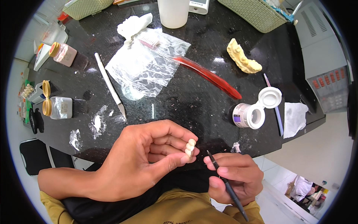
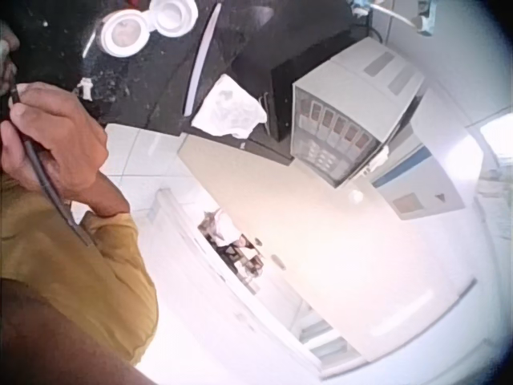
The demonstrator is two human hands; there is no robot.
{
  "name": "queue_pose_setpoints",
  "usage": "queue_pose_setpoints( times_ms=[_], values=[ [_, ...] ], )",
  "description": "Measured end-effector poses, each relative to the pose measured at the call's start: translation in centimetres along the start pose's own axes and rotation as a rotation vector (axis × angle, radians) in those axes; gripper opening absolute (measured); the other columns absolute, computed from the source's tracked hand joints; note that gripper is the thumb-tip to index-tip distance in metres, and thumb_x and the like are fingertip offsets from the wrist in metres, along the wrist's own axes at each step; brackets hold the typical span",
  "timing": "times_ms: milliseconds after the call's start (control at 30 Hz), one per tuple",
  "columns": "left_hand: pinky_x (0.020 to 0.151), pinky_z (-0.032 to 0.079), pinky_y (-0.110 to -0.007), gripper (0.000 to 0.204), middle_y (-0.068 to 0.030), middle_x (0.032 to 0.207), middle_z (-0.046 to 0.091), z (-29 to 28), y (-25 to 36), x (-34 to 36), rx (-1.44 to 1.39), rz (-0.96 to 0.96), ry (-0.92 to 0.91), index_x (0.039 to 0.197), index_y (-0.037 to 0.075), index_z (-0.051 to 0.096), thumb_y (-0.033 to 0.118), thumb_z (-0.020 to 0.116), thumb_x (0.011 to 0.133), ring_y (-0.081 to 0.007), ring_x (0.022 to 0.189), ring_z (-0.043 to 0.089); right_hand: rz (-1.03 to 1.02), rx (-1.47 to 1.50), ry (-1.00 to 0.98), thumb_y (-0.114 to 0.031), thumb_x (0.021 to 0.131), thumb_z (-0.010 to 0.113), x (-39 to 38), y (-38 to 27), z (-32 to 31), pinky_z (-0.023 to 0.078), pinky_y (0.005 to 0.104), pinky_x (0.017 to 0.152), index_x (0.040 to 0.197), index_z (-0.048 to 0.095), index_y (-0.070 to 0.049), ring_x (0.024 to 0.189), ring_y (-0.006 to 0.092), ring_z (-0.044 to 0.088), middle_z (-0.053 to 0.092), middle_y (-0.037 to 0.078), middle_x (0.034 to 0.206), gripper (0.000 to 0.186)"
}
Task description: The person applies white paste to a dental prosthetic using a brush, wipes the prosthetic with a tissue, and uses a metal carving tool to scrape the surface of the prosthetic while working at a laboratory bench.
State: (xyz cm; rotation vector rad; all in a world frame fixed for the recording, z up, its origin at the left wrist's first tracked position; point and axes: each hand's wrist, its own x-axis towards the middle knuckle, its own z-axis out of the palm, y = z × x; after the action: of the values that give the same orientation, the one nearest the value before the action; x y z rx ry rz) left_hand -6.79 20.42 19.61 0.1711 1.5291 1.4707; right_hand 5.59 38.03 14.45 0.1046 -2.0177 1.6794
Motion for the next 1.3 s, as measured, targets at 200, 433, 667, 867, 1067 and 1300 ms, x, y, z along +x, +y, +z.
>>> queue_pose_setpoints(
  times_ms=[200,433,667,867,1067,1300],
  values=[
    [0.094,0.059,-0.031,0.029,-0.0154,0.110,0.070,0.0,0.1,-0.2,-0.033,0.018,0.023,0.120,-0.007,0.058,-0.008,0.066,0.092,-0.0176,0.103,0.070,-0.006,-0.009,0.008,0.006,0.073,0.080,0.2,0.0,1.5,0.066,0.0351,0.072,0.091,0.063,0.004,0.093,0.0370,0.075,0.070,0.019,0.086,0.024],
    [0.094,0.060,-0.031,0.028,-0.0142,0.108,0.070,-0.2,-0.3,-0.2,-0.033,0.034,0.012,0.120,-0.007,0.058,-0.007,0.065,0.093,-0.0167,0.103,0.070,-0.058,-0.109,0.004,0.004,0.075,0.080,0.5,0.3,1.7,0.066,0.0348,0.068,0.089,0.062,0.003,0.086,0.0365,0.076,0.070,0.018,0.080,0.022],
    [0.094,0.059,-0.030,0.027,-0.0142,0.108,0.070,-0.3,-0.3,-0.3,-0.016,0.037,0.004,0.119,-0.007,0.058,-0.007,0.066,0.093,-0.0167,0.103,0.070,-0.068,-0.119,-0.019,0.003,0.075,0.080,0.5,0.5,1.8,0.066,0.0349,0.067,0.090,0.063,0.004,0.084,0.0363,0.076,0.070,0.018,0.080,0.022],
    [0.095,0.059,-0.031,0.027,-0.0151,0.110,0.070,-0.3,-0.4,-0.2,-0.007,0.050,-0.013,0.118,-0.006,0.059,-0.007,0.066,0.093,-0.0175,0.104,0.070,-0.094,0.001,0.062,0.006,0.073,0.078,-0.2,0.5,1.1,0.066,0.0379,0.070,0.097,0.064,0.003,0.083,0.0382,0.075,0.070,0.020,0.083,0.027],
    [0.094,0.059,-0.031,0.027,-0.0167,0.109,0.072,0.0,-0.3,0.0,0.056,0.009,0.009,0.116,-0.005,0.060,-0.009,0.067,0.091,-0.0209,0.103,0.072,0.133,-0.168,0.238,0.000,0.082,0.076,-0.8,-1.1,-3.7,0.061,0.0302,0.060,0.093,0.060,0.000,0.066,0.0218,0.071,0.069,0.020,0.079,0.020],
    [0.089,0.060,-0.031,0.026,-0.0166,0.102,0.074,0.5,0.1,0.0,0.043,-0.007,0.074,0.112,-0.004,0.061,-0.008,0.069,0.088,-0.0197,0.096,0.074,0.374,-0.190,0.101,0.006,0.071,0.077,0.6,-1.1,-6.9,0.055,0.0258,0.062,0.078,0.061,-0.001,0.064,0.0158,0.069,0.069,0.011,0.070,0.019]
  ],
)
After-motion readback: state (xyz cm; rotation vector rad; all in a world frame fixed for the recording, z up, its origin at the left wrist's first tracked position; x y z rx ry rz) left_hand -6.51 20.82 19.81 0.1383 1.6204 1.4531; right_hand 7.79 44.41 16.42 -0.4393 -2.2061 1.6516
